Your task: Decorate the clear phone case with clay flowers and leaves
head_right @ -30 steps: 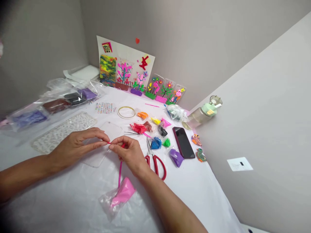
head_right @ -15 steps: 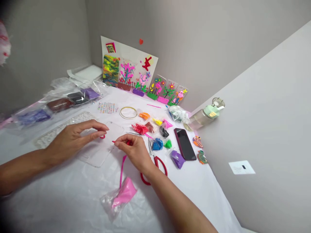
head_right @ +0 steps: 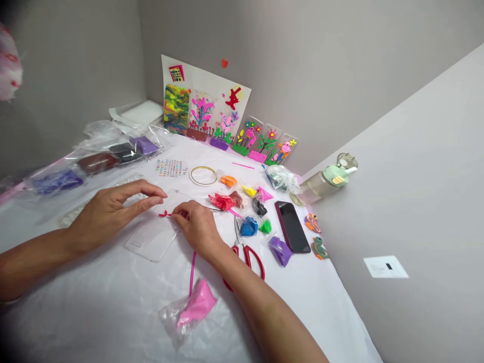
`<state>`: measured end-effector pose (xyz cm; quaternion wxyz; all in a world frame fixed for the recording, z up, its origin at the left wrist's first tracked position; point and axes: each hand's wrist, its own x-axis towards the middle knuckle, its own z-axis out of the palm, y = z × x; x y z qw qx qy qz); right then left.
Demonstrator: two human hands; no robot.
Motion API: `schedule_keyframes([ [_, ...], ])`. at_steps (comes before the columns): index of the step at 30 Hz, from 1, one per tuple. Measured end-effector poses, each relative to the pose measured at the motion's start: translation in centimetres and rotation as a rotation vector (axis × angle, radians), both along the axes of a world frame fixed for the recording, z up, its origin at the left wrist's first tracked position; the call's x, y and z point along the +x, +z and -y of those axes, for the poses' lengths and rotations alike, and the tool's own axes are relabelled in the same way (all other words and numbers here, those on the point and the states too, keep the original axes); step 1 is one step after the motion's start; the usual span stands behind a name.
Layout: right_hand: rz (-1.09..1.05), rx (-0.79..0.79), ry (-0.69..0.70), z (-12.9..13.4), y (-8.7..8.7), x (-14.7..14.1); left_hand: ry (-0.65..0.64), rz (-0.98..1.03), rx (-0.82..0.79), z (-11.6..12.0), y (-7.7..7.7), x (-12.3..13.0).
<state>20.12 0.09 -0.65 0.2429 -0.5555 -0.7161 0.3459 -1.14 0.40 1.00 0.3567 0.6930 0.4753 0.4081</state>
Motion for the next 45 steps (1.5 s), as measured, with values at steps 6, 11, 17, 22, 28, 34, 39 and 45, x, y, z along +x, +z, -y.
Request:
schedule_keyframes([
  [6, 0.071, 0.047, 0.04, -0.2, -0.1, -0.1, -0.008, -0.013, 0.016, 0.0, 0.0, 0.1],
  [11, 0.152, 0.071, 0.066, -0.1, 0.2, -0.4, -0.006, -0.022, 0.029, 0.0, 0.0, 0.1],
  [17, 0.187, 0.073, 0.071, -0.1, 0.4, -0.7, -0.007, -0.002, 0.029, 0.1, 0.1, 0.2],
  [22, 0.15, 0.058, 0.059, -0.1, 0.1, -0.9, -0.019, -0.001, 0.031, 0.1, 0.1, 0.1],
  [28, -0.027, -0.087, 0.036, -0.4, 0.4, -0.2, -0.006, -0.007, 0.034, 0.2, 0.2, 0.0],
  [34, -0.365, -0.259, 0.019, 0.0, 0.9, 1.0, -0.031, 0.003, 0.047, 0.1, 0.0, -0.1],
  [39, -0.786, -0.462, 0.027, 2.0, 1.2, 1.9, -0.175, -0.012, 0.066, 0.2, -0.5, 0.2],
  [45, -0.899, -0.563, 0.043, 4.4, 1.8, 2.2, -0.421, -0.079, 0.186, 0.9, -1.8, 1.0],
])
